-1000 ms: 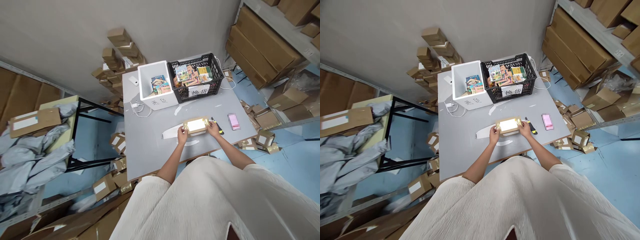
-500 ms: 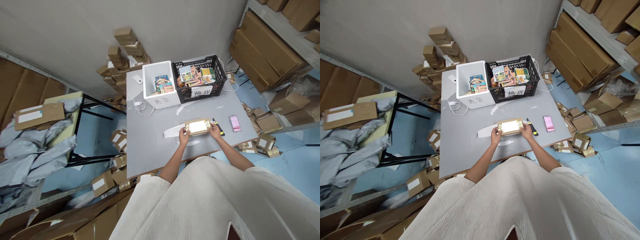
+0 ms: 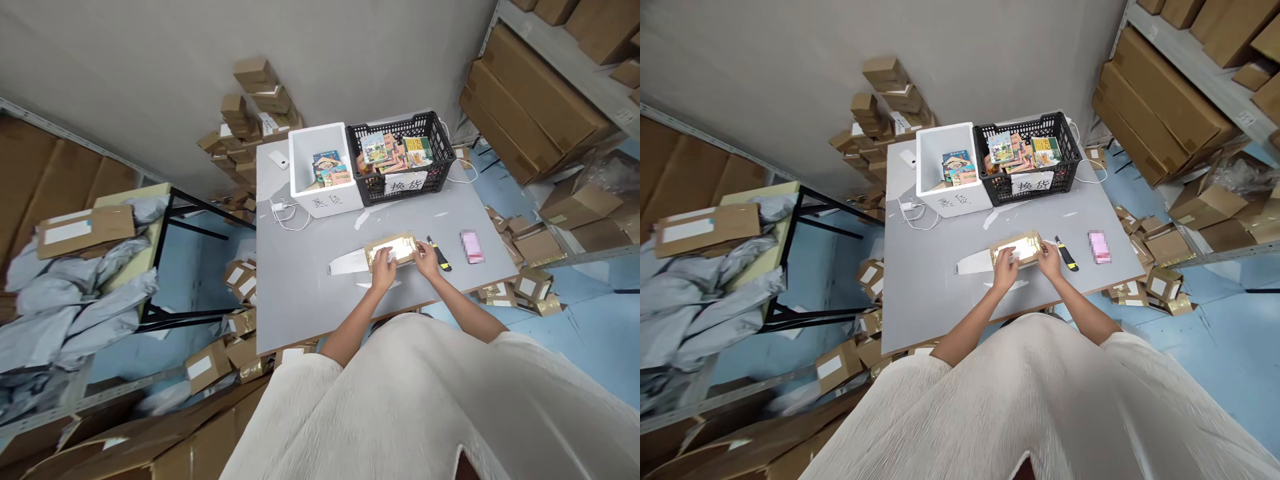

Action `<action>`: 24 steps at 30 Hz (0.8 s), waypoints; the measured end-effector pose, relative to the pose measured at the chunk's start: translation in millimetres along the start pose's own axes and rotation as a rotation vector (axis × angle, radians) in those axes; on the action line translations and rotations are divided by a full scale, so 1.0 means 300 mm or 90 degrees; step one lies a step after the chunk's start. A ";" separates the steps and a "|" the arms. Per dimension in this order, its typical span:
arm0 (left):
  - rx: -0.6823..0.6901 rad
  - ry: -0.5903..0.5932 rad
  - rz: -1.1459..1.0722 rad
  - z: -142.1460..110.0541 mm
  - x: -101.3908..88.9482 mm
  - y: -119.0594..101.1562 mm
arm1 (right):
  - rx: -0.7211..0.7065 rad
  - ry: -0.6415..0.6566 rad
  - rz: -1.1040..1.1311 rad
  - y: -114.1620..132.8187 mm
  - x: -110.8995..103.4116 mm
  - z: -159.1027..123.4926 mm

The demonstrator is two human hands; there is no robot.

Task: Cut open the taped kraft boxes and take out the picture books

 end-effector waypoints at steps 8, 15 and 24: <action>-0.069 -0.153 0.052 0.039 -0.150 -0.009 | -0.099 0.173 0.133 0.235 0.186 -0.071; -0.090 -0.214 0.029 0.009 -0.329 0.042 | 0.031 0.128 0.043 0.126 0.242 -0.055; -0.087 -0.146 -0.051 0.033 -0.263 0.044 | -0.013 0.091 0.044 0.184 0.154 -0.023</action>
Point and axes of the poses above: each hand's wrist, its own z-axis towards the middle knuckle, its own x-axis out of the palm, y = z × x, the point moved 8 cm from there along z, towards the middle knuckle, and after that the axes turned 7 degrees about -y, right-handed, at the moved point
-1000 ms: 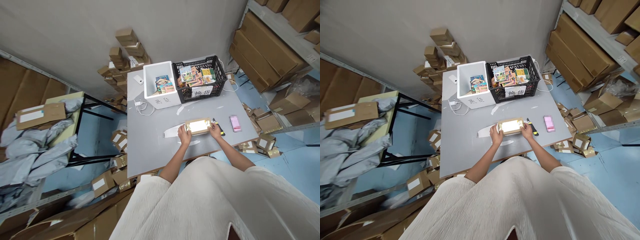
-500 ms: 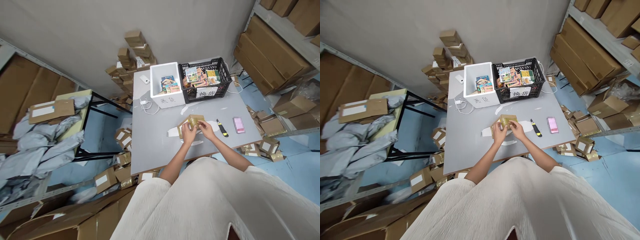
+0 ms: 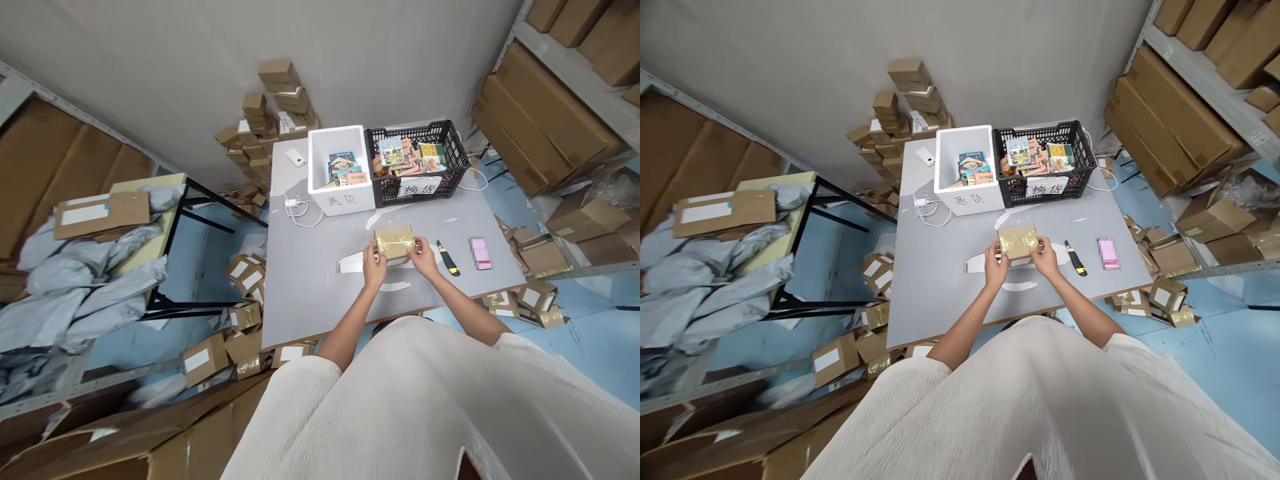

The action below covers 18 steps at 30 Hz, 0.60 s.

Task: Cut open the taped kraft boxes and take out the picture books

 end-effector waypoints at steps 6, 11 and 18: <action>-0.015 0.061 -0.049 -0.018 0.150 0.027 | -0.002 -0.033 -0.063 -0.024 -0.152 0.002; 0.043 0.077 -0.023 -0.033 0.162 0.029 | -0.007 -0.028 -0.037 -0.049 -0.166 -0.019; 0.124 0.038 0.083 -0.030 0.129 -0.021 | 0.019 -0.041 0.005 -0.072 -0.155 -0.018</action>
Point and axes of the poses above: each hand's wrist, its own z-axis towards the middle knuckle, its own x-axis out of the palm, y = z × x, the point moved 8 cm from there along z, towards the middle knuckle, and after that the axes turned 7 degrees about -y, right-handed, at the moved point
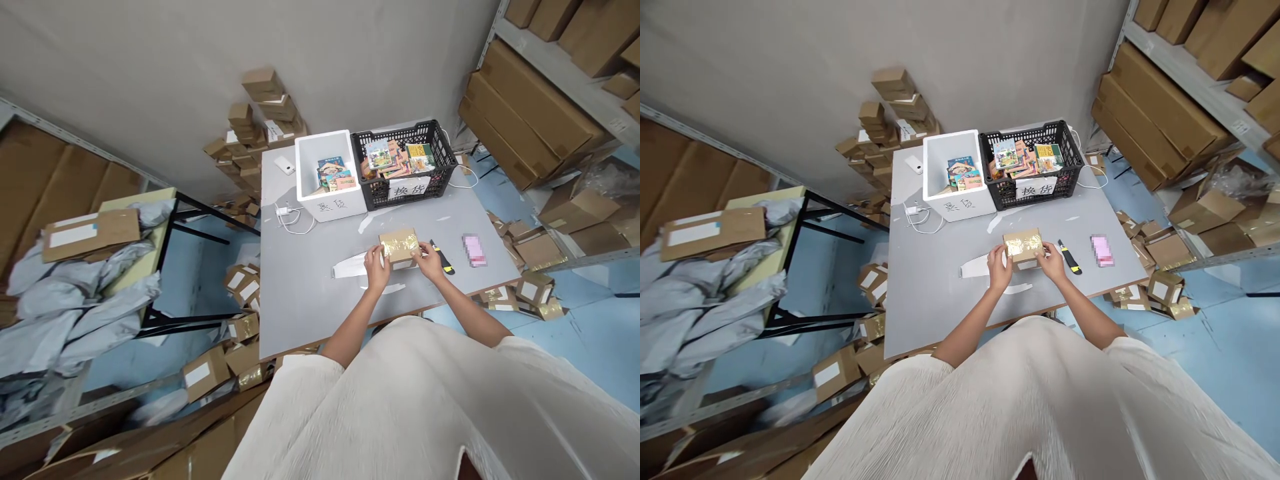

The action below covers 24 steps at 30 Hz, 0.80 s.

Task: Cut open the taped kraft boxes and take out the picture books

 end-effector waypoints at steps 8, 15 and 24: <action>0.170 0.185 0.016 -0.002 0.125 -0.161 | -0.028 -0.026 -0.006 0.000 -0.016 -0.011; 0.219 0.236 0.191 -0.021 0.195 -0.234 | 0.007 -0.015 0.026 -0.049 -0.004 -0.031; 0.130 0.058 0.292 -0.008 -0.012 -0.121 | 0.056 0.035 -0.056 -0.157 0.065 -0.031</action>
Point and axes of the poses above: each hand's wrist, its own z-axis towards the middle knuckle, its own x-axis out of the palm, y = z × x, the point moved 8 cm from there along z, towards the middle knuckle, and after that the axes turned 7 degrees about -y, right-handed, at the moved point
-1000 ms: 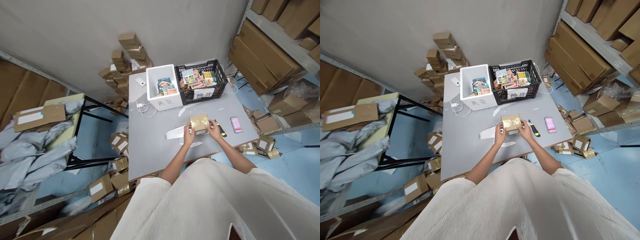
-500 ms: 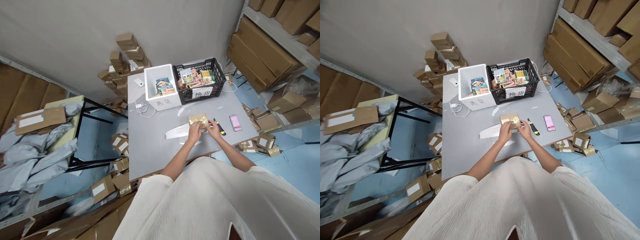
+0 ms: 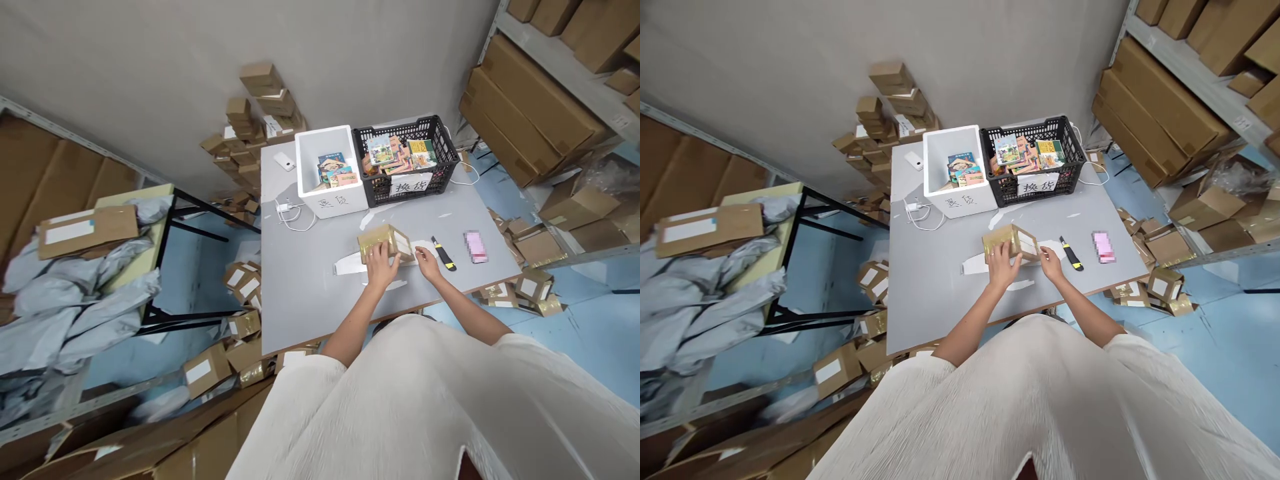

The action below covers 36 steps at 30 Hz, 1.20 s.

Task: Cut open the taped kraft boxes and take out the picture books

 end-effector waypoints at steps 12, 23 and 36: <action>-0.268 -0.110 -0.130 -0.123 -0.082 0.492 | -0.011 0.161 0.043 0.084 0.272 -0.031; -0.312 -0.058 -0.347 -0.166 0.140 0.428 | -0.055 0.002 -0.051 0.045 0.016 -0.043; -0.236 -0.019 -0.260 -0.170 0.153 0.355 | -0.016 0.084 -0.005 -0.044 -0.117 -0.009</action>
Point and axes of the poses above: each hand's wrist, its own z-axis towards the middle knuckle, its own x-axis out of the palm, y = z × x, the point moved 8 cm from there along z, towards the middle knuckle, and after that the axes turned 7 degrees about -y, right-handed, at the moved point
